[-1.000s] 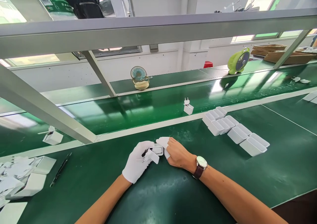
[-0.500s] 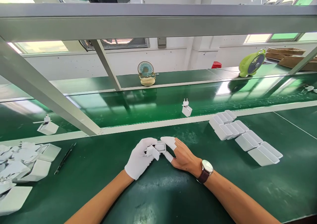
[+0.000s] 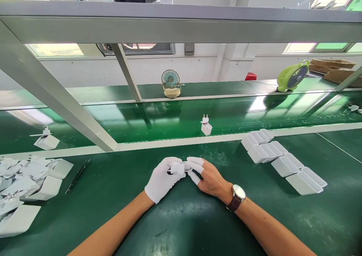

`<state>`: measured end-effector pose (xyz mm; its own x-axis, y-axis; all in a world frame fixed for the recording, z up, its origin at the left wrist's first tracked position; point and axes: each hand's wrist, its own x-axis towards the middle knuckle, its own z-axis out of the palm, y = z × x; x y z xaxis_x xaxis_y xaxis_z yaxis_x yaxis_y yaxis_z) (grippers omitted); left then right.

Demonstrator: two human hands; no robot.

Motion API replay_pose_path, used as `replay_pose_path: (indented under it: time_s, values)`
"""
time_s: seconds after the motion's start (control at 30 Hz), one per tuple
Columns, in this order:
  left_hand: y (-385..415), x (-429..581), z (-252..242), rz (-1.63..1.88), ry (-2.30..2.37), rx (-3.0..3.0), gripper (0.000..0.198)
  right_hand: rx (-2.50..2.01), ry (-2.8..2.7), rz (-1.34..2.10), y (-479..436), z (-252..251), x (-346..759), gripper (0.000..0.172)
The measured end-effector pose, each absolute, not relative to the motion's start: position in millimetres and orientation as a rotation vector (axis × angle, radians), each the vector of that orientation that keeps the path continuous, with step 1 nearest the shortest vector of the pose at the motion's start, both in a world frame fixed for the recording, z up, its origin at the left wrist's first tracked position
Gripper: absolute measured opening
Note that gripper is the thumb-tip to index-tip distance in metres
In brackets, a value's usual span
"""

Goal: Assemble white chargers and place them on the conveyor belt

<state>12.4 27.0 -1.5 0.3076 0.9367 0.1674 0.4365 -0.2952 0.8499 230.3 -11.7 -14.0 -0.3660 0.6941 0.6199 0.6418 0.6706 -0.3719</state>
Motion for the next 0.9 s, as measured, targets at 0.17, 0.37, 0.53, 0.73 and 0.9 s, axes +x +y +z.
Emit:
replay_pose_path:
  time_s: [0.17,0.37,0.53,0.73,0.9]
  values:
    - [28.9,12.2,-0.2,0.893,1.211,1.909,0.028,-0.996,-2.076,0.089,-10.6,-14.6,229.7,0.045]
    - [29.3,13.6,3.8,0.823,1.245,1.833,0.030,-1.067,-1.971,0.326,-11.9,-10.5,228.2,0.037]
    - [30.2,13.0,3.5,0.793,1.268,1.851,0.038,-1.113,-1.916,0.368,-11.9,-10.2,228.4,0.033]
    - [30.1,9.9,2.5,0.772,1.225,1.840,0.035,-0.954,-2.041,0.257,-13.0,-9.5,229.1,0.043]
    - [29.2,9.4,1.8,0.814,1.166,1.760,0.035,-0.974,-2.054,0.184,-12.7,-12.8,229.7,0.046]
